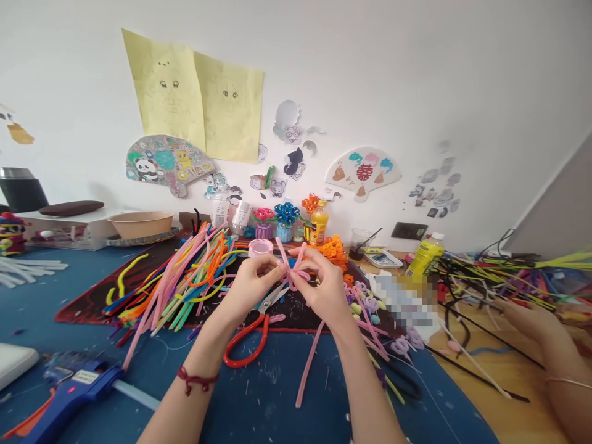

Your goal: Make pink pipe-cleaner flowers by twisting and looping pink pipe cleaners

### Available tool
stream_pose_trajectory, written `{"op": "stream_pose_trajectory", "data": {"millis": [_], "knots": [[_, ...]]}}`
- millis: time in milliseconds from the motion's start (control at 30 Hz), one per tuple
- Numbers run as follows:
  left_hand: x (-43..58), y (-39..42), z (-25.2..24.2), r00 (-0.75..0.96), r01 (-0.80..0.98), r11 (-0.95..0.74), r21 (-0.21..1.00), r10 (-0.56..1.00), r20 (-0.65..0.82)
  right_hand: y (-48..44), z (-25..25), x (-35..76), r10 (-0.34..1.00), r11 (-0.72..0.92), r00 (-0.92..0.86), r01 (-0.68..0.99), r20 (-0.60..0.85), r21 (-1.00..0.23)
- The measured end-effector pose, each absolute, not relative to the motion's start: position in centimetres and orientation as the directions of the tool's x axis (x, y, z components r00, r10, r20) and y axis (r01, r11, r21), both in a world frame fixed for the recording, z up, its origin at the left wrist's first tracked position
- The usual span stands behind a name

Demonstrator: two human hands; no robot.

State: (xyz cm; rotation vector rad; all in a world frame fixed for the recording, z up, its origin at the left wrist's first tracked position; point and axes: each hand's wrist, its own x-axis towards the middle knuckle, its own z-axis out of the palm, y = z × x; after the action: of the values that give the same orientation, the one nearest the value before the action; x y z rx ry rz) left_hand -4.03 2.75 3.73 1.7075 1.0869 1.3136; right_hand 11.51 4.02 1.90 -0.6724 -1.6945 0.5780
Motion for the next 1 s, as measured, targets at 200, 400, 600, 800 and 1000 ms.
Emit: {"op": "stream_pose_trajectory", "data": {"millis": [200,400,600,800,1000], "knots": [[-4.3,3.2,3.1,0.107,0.029,-0.215,0.976,0.972,0.211,3.9,1.4,11.3,0.622,0.775,-0.222,0.309,0.751,-0.551],[-4.2,2.8,3.4,0.172,-0.008,-0.262,0.965,0.950,0.260,4.1,1.6,11.5,0.751,0.648,-0.227,0.077,0.620,-0.758],[-4.4,2.9,3.3,0.199,0.091,-0.454,0.887,0.881,0.430,4.9,1.5,11.5,0.885,0.281,-0.256,-0.368,0.388,-0.886],[-4.3,3.0,3.3,0.191,0.167,-0.786,0.595,0.618,0.762,4.9,1.5,11.1,0.930,-0.051,-0.326,-0.575,0.171,-0.817],[-4.2,3.1,3.4,0.099,0.186,-0.620,0.762,0.784,0.613,4.5,1.7,11.0,0.885,0.389,-0.094,-0.391,0.457,-0.834]]}}
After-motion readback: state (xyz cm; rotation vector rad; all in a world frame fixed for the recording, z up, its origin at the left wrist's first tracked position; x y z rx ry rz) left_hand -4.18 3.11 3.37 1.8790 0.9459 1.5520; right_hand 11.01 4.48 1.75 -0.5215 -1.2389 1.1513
